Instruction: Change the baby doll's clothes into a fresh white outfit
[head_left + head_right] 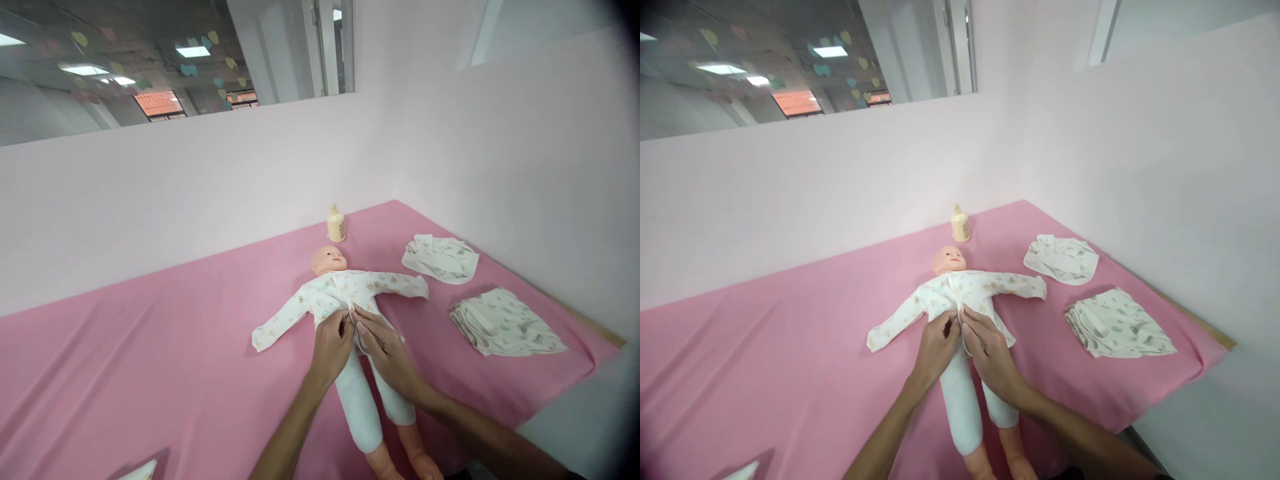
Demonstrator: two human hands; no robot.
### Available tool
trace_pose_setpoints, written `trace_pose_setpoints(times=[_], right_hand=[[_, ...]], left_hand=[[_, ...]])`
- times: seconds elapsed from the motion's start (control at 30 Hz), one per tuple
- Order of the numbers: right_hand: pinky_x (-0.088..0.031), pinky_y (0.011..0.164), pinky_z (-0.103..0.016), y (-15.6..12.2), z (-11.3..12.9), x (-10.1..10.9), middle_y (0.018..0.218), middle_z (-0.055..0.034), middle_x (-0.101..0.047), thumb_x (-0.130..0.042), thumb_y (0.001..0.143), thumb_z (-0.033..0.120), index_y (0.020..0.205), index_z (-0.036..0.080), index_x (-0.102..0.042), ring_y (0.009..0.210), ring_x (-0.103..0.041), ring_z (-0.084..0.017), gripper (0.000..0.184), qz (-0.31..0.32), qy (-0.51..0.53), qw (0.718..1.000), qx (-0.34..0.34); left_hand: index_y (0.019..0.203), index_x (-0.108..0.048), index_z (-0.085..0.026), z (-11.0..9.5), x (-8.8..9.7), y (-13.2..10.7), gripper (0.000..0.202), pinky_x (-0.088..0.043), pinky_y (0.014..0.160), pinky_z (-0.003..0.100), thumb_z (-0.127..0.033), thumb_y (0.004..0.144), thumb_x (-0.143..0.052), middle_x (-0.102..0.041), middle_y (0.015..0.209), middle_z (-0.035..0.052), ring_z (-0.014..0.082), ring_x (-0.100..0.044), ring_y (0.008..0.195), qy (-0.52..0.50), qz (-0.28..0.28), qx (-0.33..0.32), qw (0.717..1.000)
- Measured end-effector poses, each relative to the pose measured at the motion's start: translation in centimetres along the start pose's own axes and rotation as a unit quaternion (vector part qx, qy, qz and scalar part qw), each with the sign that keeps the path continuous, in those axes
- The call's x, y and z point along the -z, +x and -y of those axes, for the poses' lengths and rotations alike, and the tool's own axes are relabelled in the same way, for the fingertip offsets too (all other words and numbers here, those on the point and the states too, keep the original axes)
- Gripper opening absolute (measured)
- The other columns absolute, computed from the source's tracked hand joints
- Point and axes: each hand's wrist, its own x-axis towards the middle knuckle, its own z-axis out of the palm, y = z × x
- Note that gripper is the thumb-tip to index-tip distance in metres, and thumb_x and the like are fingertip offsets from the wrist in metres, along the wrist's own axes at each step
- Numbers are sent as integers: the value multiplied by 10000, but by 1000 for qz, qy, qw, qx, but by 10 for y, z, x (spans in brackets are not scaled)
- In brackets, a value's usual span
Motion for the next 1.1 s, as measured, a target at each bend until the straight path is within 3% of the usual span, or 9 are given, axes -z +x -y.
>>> trace_pose_setpoints(times=[0.17,0.3,0.63,0.83,0.97,1.1], right_hand=[[-378,1154,-494,-1,3,1,1476,-40,-489,-414,1012,343,1404,311,-521,1383,-423,-246,408,17,-29,999,22],[-357,1168,-491,-1,3,-1,1492,-28,-469,-410,1013,314,1441,320,-470,1402,-394,-235,432,33,-69,996,42],[-397,1141,-477,-1,-1,1,1470,-21,-497,-423,1004,278,1440,331,-474,1381,-425,-235,442,40,-99,991,80],[-463,1074,-475,4,2,2,1418,-66,-544,-430,997,228,1504,305,-364,1300,-505,-236,517,8,-165,980,114],[-465,1073,-494,4,-2,-1,1382,-61,-569,-436,989,192,1475,300,-415,1289,-509,-243,498,-13,-213,965,156],[-478,1075,-470,1,-3,-3,1341,-72,-594,-454,983,192,1429,266,-476,1275,-521,-229,453,-21,-187,973,132]], left_hand=[[908,-642,-171,1,6,5,277,-442,701,247,-344,953,-431,-628,781,2,137,-564,730,-96,10,40,995],[851,-628,-163,2,6,8,299,-441,706,247,-390,941,-455,-629,772,5,143,-570,741,-114,6,63,992],[779,-538,-179,1,4,10,277,-387,639,265,-350,954,-407,-577,710,-9,143,-531,678,-39,11,73,997],[801,-484,-195,-2,1,8,295,-358,650,286,-362,991,-333,-574,769,-3,152,-508,707,9,12,59,998],[802,-425,-203,-2,0,7,300,-344,654,289,-380,1005,-293,-528,752,-16,151,-476,699,16,16,60,998],[782,-392,-204,-3,0,6,308,-344,659,288,-396,1004,-299,-490,741,-23,147,-454,700,11,15,71,997]])
